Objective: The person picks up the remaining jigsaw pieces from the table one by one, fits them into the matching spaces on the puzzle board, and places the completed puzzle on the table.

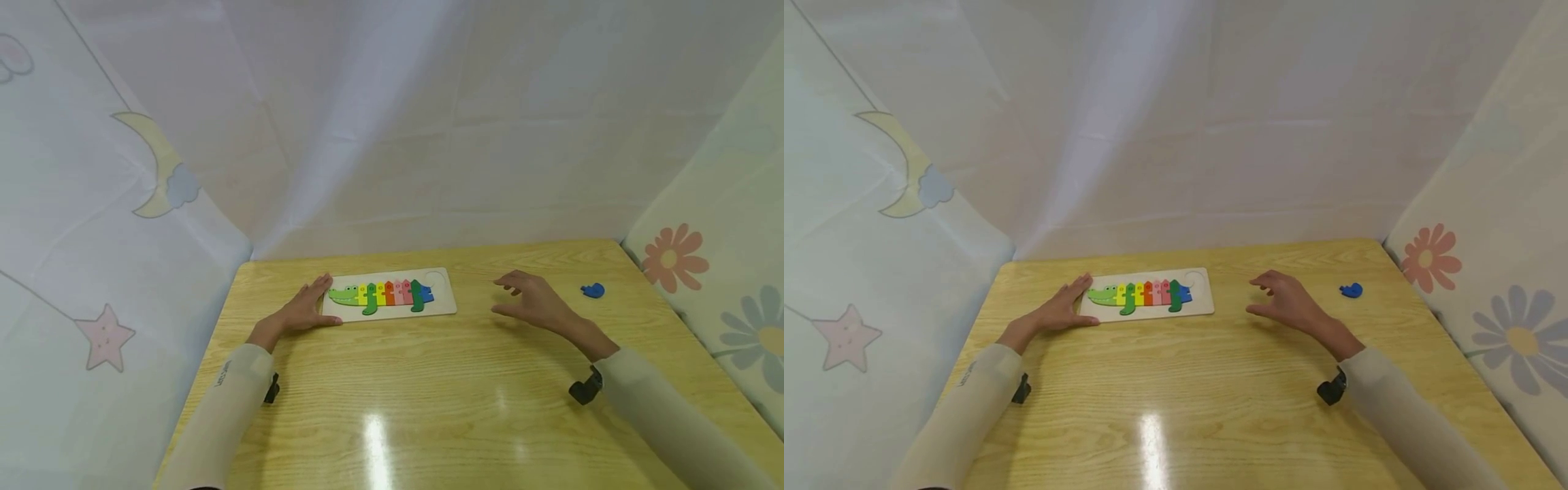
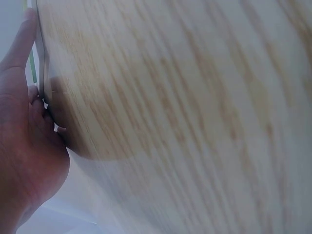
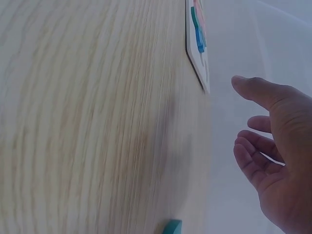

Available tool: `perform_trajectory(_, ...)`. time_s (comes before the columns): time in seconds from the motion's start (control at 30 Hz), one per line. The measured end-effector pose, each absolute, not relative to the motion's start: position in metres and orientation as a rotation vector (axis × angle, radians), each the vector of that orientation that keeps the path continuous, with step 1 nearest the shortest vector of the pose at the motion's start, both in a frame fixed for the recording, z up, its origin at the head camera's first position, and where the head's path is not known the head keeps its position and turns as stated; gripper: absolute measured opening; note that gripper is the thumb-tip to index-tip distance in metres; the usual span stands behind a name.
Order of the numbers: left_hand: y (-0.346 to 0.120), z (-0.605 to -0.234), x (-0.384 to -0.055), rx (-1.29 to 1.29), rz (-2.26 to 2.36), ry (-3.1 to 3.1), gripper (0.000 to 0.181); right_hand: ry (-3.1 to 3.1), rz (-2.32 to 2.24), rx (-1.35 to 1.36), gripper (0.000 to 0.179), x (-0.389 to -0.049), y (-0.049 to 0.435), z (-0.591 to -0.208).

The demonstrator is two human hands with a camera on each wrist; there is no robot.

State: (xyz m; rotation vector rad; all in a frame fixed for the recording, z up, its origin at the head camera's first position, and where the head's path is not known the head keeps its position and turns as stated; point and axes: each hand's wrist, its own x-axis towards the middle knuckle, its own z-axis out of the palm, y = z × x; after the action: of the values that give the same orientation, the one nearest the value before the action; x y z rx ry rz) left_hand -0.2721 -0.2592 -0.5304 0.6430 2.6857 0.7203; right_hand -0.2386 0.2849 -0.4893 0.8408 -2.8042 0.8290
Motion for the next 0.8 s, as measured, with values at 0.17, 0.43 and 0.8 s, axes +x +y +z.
perform_trajectory(0.17,-0.259,-0.531,-0.272,0.630,0.712,2.679,0.117,-2.823,0.763,0.820,0.057,-0.234,0.298,-0.487)
perform_trajectory(0.43,-0.260,-0.534,-0.274,0.647,0.723,2.688,0.119,-2.825,0.686,0.767,0.055,-0.226,0.323,-0.485)
perform_trajectory(0.8,-0.260,-0.535,-0.273,0.633,0.709,2.696,0.117,-2.835,0.639,0.737,0.055,-0.217,0.349,-0.492)
